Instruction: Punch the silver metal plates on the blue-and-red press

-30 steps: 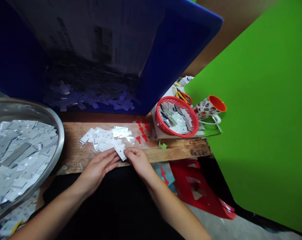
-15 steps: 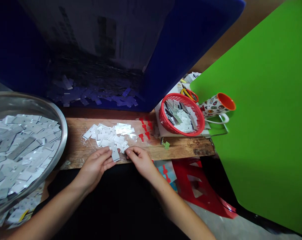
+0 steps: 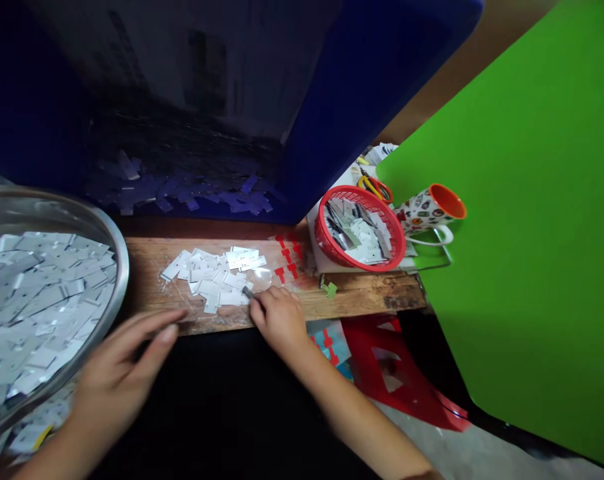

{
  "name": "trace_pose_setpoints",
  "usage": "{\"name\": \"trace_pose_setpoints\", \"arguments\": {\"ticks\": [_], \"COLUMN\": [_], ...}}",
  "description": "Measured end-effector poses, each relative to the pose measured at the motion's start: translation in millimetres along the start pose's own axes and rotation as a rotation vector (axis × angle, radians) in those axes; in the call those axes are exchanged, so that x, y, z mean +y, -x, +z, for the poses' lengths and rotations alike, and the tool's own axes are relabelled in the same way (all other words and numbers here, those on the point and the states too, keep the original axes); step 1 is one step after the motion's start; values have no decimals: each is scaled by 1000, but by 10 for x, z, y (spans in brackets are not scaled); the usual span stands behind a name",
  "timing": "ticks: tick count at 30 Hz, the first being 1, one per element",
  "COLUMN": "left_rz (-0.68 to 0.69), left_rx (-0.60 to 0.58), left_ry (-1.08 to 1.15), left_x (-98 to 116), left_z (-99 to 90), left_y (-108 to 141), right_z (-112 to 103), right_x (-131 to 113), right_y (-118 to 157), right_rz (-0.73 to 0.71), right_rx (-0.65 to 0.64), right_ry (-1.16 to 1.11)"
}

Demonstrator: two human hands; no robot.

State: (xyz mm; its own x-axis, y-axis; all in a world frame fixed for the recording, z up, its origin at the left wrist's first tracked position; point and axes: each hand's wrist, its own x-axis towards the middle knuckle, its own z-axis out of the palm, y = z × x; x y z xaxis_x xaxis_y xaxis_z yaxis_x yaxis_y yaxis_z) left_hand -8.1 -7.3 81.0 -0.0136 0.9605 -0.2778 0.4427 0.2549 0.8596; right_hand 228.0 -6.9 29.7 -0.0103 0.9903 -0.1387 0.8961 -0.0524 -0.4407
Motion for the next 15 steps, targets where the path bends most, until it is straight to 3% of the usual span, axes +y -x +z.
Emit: {"name": "trace_pose_setpoints", "arguments": {"ticks": [3,6,10,15], "left_rz": [-323,-530,-623,-635], "left_rx": [-315,-508,-484,-449], "left_ry": [375,726,892,894], "left_x": [83,88,46,9], "left_z": [428,646,652,638], "left_y": [-144,-212,-185,-171], "right_z": [-13,-7,23,36], "right_x": [11,-15,-79,-127], "right_y": [6,21,32,25], "right_rz": [136,295,351,234], "right_rx": [-12,-173,-303,-333], "right_ry": [-468,-980,-1206,-1076]}}
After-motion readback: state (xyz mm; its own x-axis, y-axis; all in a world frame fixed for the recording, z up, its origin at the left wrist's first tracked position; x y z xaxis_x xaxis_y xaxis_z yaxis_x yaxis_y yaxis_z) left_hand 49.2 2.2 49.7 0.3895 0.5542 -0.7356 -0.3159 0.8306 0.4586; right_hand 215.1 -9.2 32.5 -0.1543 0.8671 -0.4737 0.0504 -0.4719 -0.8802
